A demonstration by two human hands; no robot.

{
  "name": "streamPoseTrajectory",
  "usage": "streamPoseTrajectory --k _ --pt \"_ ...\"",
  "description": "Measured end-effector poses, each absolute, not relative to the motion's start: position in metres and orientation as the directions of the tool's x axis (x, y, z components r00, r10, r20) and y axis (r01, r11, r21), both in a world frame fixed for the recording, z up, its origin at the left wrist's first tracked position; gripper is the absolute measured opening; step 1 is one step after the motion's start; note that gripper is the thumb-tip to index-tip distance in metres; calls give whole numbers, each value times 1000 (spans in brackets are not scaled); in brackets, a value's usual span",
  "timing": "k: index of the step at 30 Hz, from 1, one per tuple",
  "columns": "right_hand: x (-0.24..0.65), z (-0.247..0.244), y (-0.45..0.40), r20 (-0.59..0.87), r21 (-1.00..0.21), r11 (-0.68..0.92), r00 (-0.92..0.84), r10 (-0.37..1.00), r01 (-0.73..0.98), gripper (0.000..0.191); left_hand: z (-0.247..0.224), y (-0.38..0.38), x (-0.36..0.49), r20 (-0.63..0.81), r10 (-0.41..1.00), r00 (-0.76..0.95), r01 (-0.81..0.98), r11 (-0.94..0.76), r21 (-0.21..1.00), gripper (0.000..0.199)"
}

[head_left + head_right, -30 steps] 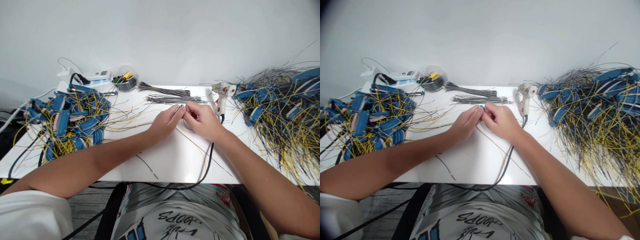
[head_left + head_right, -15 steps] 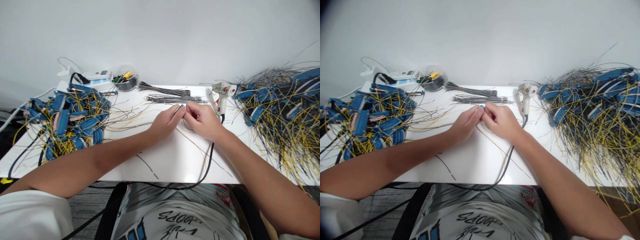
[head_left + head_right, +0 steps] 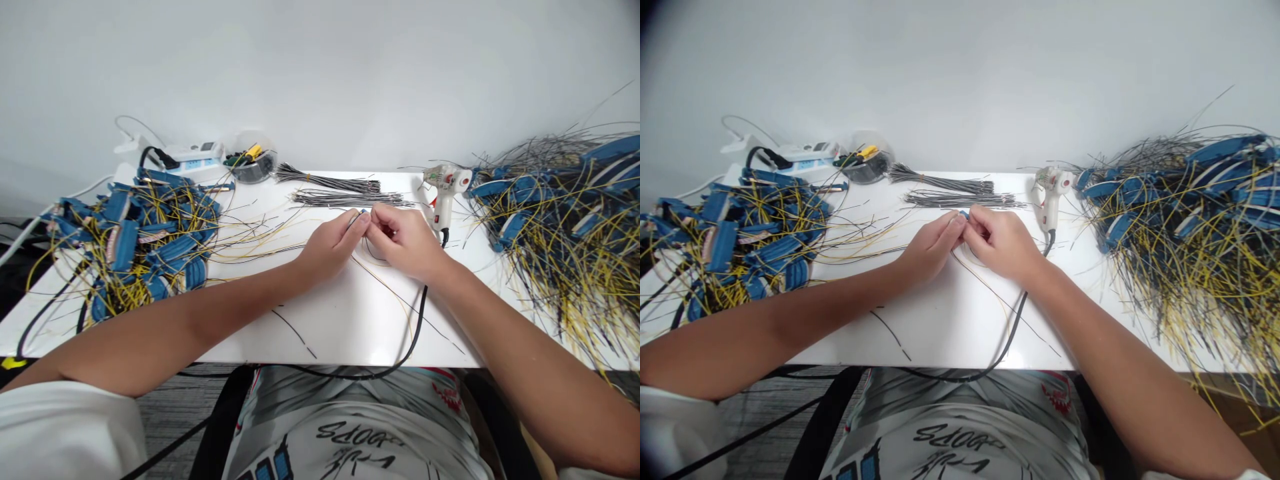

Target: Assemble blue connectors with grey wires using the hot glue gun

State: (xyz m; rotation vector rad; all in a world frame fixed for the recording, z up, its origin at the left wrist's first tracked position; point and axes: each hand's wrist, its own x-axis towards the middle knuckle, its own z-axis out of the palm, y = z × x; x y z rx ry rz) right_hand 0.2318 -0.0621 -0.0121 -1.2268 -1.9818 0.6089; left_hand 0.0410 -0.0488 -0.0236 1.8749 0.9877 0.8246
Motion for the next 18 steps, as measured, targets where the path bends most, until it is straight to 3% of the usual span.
streamPoseTrajectory --k 18 --pt "232 -13 -62 316 -717 425 -287 904 553 34 -22 -49 41 153 870 468 339 -337 878 52"
